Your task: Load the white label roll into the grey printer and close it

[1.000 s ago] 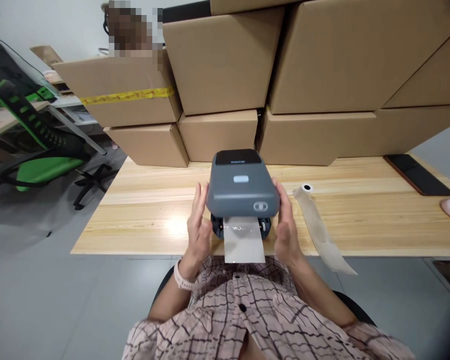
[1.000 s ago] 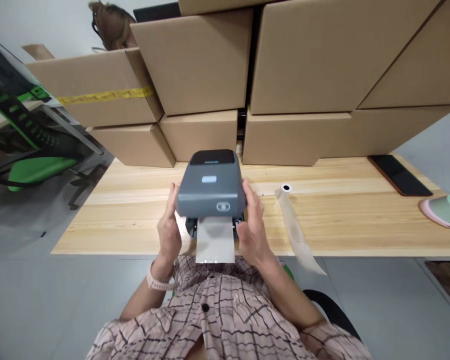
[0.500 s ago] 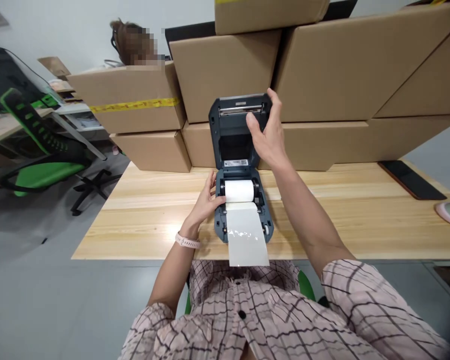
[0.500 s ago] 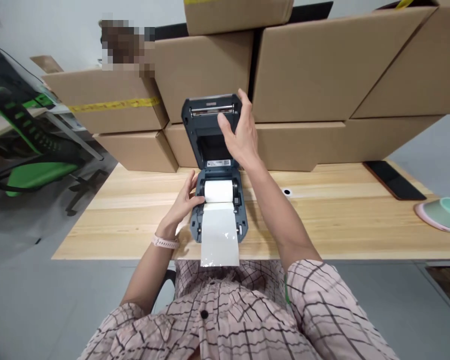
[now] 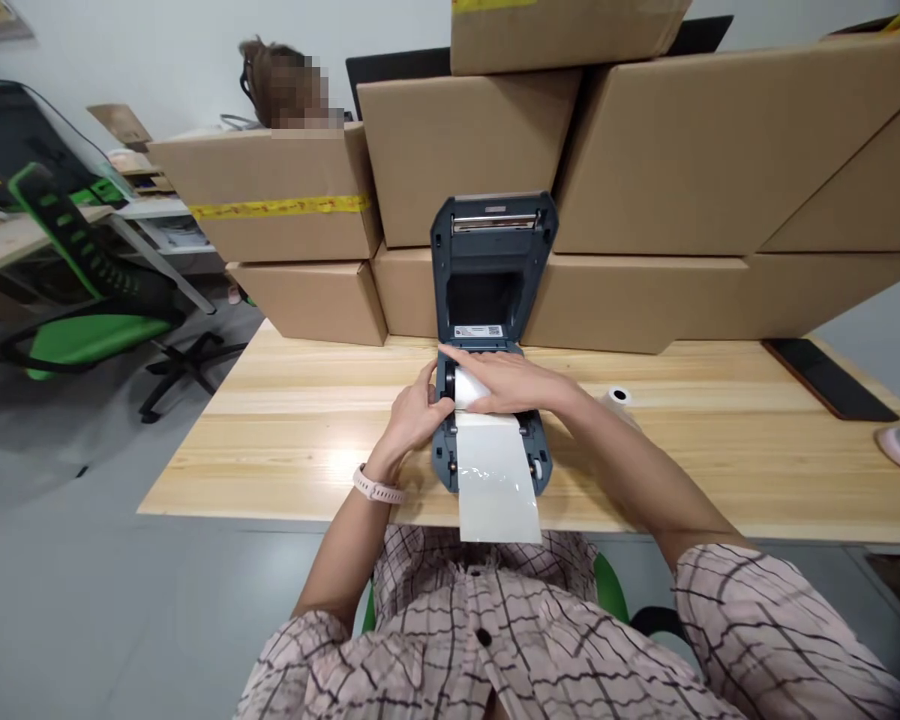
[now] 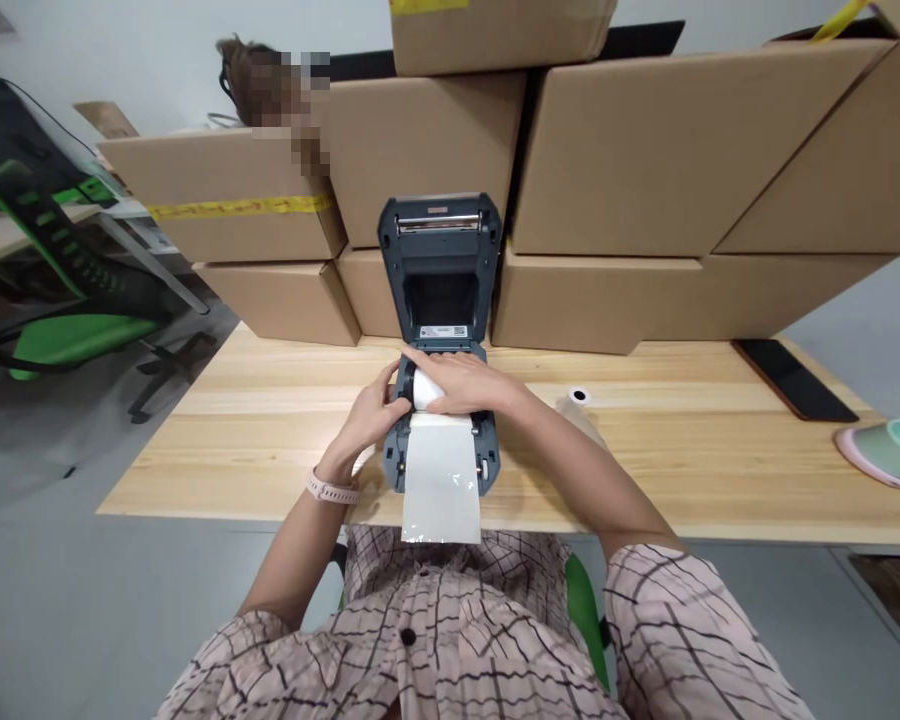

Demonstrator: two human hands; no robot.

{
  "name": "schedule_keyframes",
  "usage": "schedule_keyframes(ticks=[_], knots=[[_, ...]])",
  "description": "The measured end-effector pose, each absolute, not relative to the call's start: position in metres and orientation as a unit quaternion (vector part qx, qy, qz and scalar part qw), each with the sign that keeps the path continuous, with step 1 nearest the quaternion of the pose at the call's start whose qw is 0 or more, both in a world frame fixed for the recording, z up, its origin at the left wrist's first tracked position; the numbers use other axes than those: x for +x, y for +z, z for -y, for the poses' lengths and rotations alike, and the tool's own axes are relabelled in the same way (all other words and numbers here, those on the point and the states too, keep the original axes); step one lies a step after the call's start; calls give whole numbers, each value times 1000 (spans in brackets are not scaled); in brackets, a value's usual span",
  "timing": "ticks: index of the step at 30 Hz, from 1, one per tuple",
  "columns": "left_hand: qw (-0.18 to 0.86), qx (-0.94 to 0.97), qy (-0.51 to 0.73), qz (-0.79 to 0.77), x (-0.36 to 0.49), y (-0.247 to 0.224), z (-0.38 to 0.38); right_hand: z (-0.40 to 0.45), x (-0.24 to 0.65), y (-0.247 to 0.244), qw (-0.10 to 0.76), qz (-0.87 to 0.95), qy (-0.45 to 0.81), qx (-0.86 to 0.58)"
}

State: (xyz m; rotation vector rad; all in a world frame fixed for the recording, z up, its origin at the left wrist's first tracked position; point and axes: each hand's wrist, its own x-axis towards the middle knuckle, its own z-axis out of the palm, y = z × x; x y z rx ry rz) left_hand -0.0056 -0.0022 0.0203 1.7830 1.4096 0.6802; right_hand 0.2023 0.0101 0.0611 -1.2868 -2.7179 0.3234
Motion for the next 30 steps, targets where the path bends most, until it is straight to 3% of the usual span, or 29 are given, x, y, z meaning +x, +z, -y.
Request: schedule_keyframes(ticks=[5, 10, 15, 23, 26, 30], knots=[[394, 695, 271, -536, -7, 16, 0, -21, 197, 76, 13, 897, 142, -419], [391, 711, 267, -521, -8, 21, 2, 2, 240, 132, 159, 909, 229, -311], [364, 722, 245, -535, -7, 26, 4, 6, 302, 161, 225, 865, 269, -359], [381, 713, 255, -531, -8, 23, 4, -43, 359, 83, 145, 786, 257, -543], [385, 711, 263, -527, -8, 19, 2, -52, 359, 52, 173, 755, 280, -567], [397, 707, 271, -519, -9, 16, 2, -43, 372, 35, 275, 704, 362, -546]])
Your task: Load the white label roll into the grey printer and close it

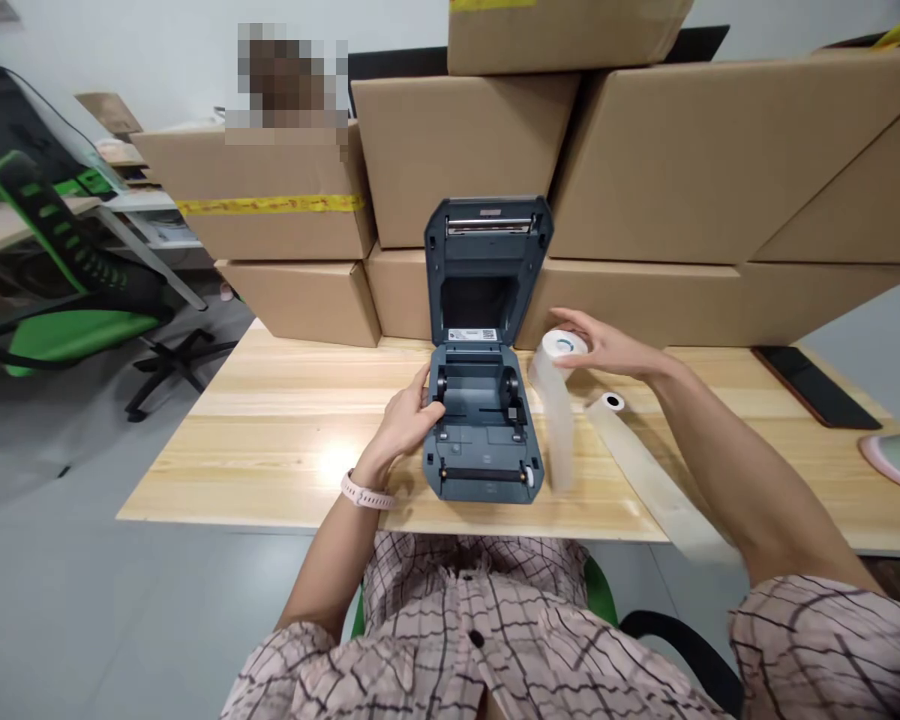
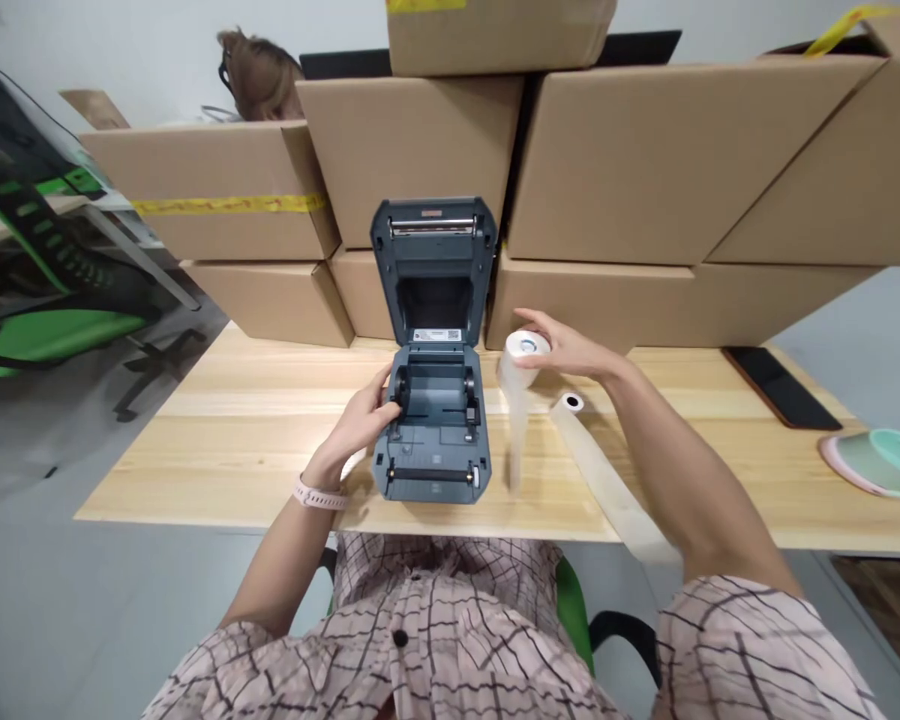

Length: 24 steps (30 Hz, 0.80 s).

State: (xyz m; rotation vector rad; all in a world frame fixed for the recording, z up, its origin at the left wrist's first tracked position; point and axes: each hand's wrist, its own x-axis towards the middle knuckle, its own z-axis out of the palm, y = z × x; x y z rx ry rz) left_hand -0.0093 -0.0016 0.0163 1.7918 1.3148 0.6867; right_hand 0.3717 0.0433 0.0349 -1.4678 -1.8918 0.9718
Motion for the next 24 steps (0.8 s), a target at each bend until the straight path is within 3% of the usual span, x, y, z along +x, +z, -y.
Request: schedule_keyframes(ticks=[3, 7, 11, 15, 20, 24], knots=[[404, 703, 276, -516, -9, 16, 2, -20, 402, 31, 344, 632, 423, -551], [407, 704, 284, -507, -8, 16, 2, 22, 428, 17, 283, 592, 497, -567], [406, 702, 279, -515, -8, 18, 3, 60, 402, 5, 287, 574, 543, -542], [408, 701, 287, -509, -8, 18, 3, 86, 351, 32, 330, 584, 572, -472], [409, 697, 295, -509, -8, 16, 4, 74, 281, 89, 245, 796, 375, -407], [413, 693, 297, -511, -8, 16, 3, 31, 232, 82, 176, 882, 224, -375]])
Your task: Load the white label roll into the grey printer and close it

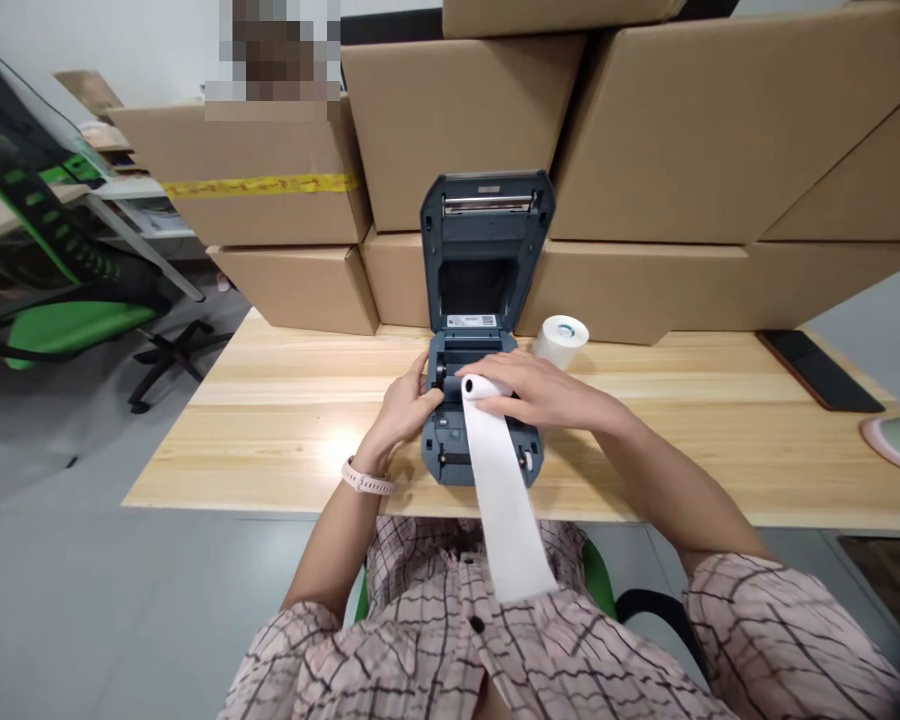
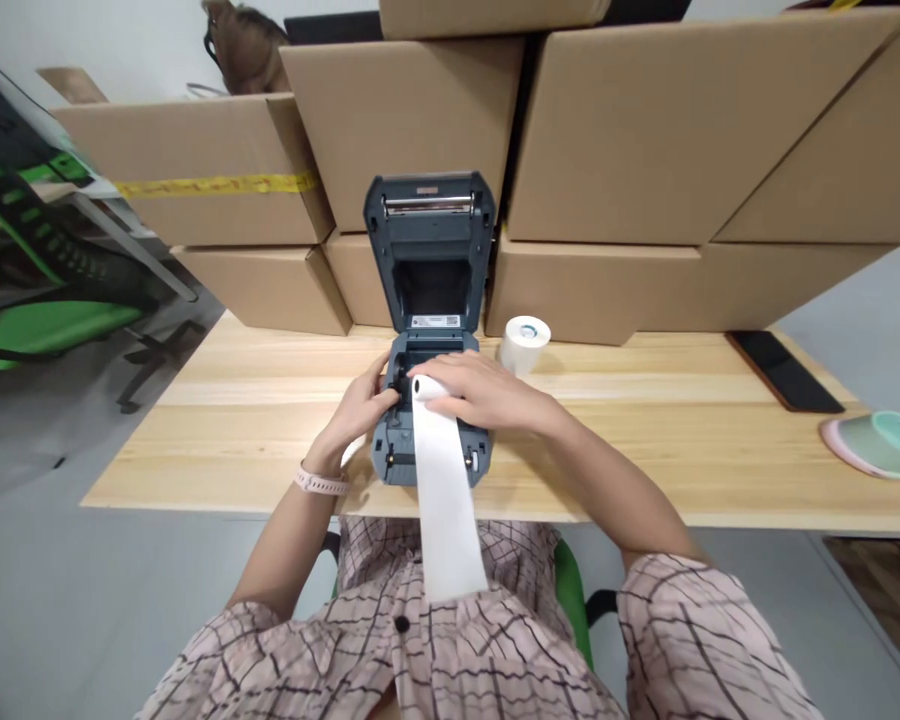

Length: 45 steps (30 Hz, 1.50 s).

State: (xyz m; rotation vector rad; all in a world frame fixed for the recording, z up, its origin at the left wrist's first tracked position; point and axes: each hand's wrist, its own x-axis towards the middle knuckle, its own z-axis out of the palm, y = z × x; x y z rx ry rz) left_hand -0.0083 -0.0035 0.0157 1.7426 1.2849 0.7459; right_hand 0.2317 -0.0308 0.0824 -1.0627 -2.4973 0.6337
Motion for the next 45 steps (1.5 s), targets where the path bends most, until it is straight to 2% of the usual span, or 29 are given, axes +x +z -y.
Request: schedule_keyframes(ticks=[3, 5, 17, 24, 30, 33, 37, 39, 42, 45], knots=[[419, 690, 300, -508, -8, 15, 3, 10, 214, 63, 105, 895, 175, -396], [420, 690, 300, -508, -9, 14, 3, 10, 212, 57, 92, 897, 148, -407], [430, 687, 302, -503, -5, 24, 8, 130, 221, 38, 277, 882, 31, -381], [415, 692, 293, -513, -6, 25, 8, 145, 216, 29, 308, 856, 32, -413], [408, 700, 295, -506, -9, 19, 6, 147, 226, 36, 312, 855, 90, -404], [401, 692, 317, -510, -8, 14, 5, 123, 242, 59, 367, 833, 127, -394], [372, 685, 353, -517, -5, 13, 3, 32, 259, 109, 529, 711, 77, -457], [363, 687, 362, -514, -5, 14, 3, -24, 260, 133, 552, 660, 152, -486], [364, 686, 358, -519, -6, 13, 3, -78, 253, 155, 527, 630, 306, -482], [375, 662, 367, -536, -7, 10, -1, -67, 243, 152, 532, 654, 283, -457]])
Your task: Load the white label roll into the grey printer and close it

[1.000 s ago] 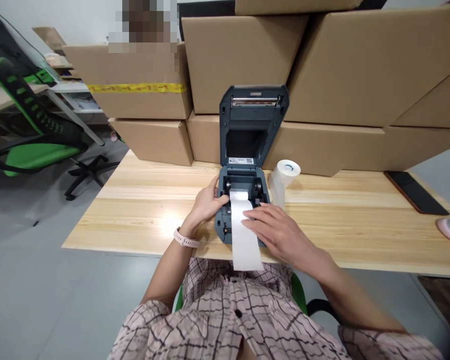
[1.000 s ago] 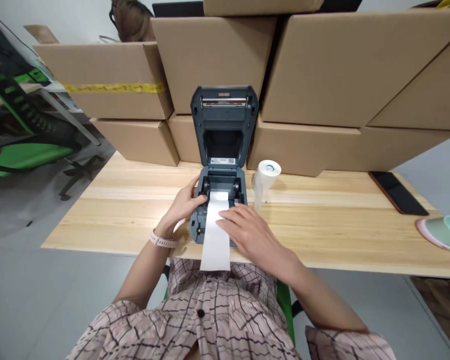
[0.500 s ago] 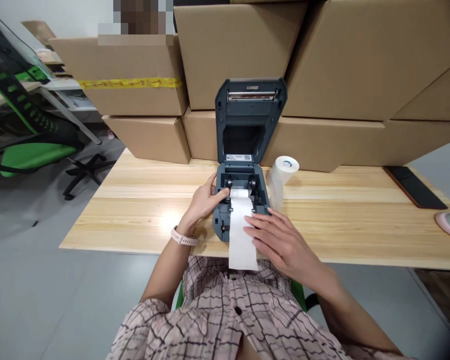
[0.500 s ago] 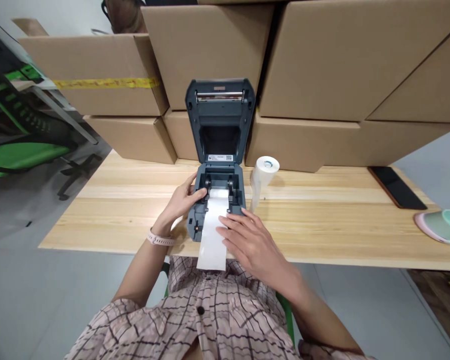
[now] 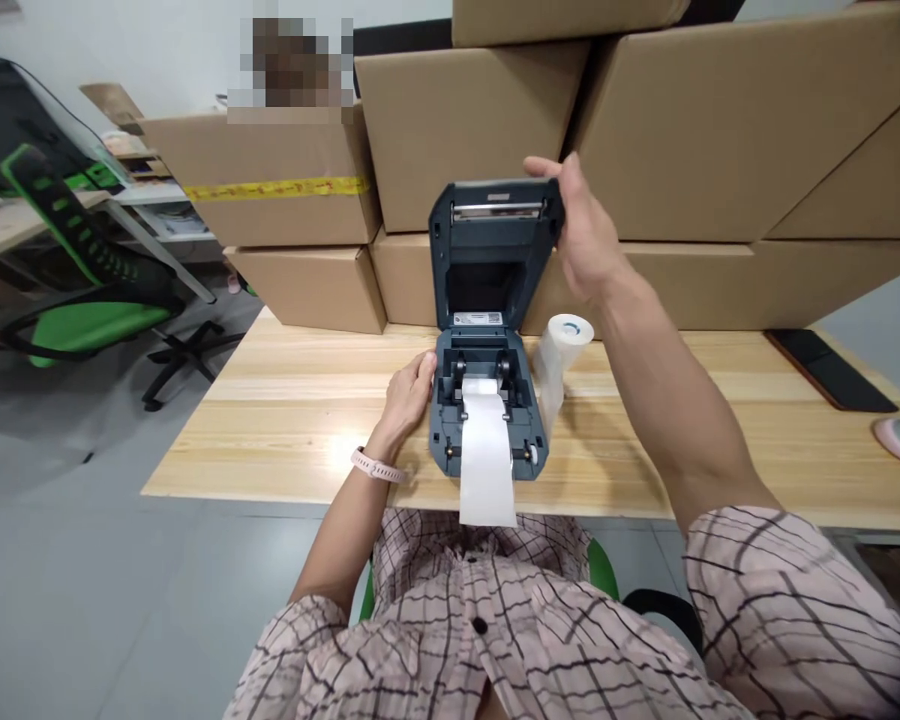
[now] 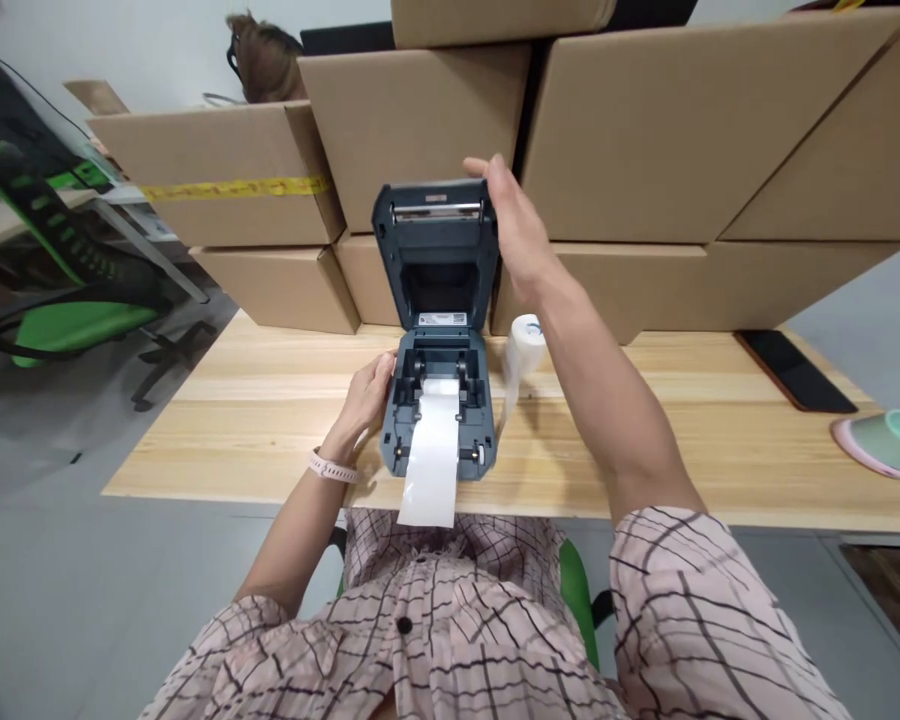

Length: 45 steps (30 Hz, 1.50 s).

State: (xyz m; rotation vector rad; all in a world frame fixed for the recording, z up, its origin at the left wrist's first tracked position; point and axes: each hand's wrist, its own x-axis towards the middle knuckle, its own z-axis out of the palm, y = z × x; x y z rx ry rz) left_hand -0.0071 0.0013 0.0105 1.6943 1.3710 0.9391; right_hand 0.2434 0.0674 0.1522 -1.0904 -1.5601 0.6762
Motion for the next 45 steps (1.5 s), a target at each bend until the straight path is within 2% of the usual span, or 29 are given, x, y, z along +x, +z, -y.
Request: schedule_keyframes(ticks=[4, 8, 11, 16, 19, 27, 32, 34, 37, 39, 41, 45], knots=[[402, 594, 455, -528, -10, 12, -5, 23, 234, 117, 558, 712, 106, -414], [405, 580, 543, -453, -10, 21, 23, 105, 227, 69, 452, 803, 82, -380], [437, 607, 503, -433, -4, 23, 59, 129, 220, 38, 417, 816, 68, -396], [537, 556, 446, -452, 4, 15, 91, 132, 206, 13, 486, 761, 50, -427], [552, 549, 449, -439, 4, 12, 91, 131, 200, 8, 498, 747, 39, -439], [473, 577, 500, -441, 9, 6, 98, 128, 195, -2, 519, 729, 6, -446], [337, 540, 540, -550, -8, -7, 137, 129, 194, -3, 519, 725, 27, -453], [431, 522, 473, -564, -15, -10, 153, 129, 194, -3, 526, 725, 25, -444], [662, 483, 297, -490, -17, -7, 161, 127, 194, -4, 536, 722, 10, -439], [737, 456, 231, -442, -12, -1, 159, 126, 193, -5, 541, 720, 1, -435], [732, 467, 231, -440, -6, 5, 154, 125, 192, -6, 550, 721, -7, -422], [649, 558, 275, -438, -1, 11, 150, 126, 192, -2, 548, 727, -5, -414]])
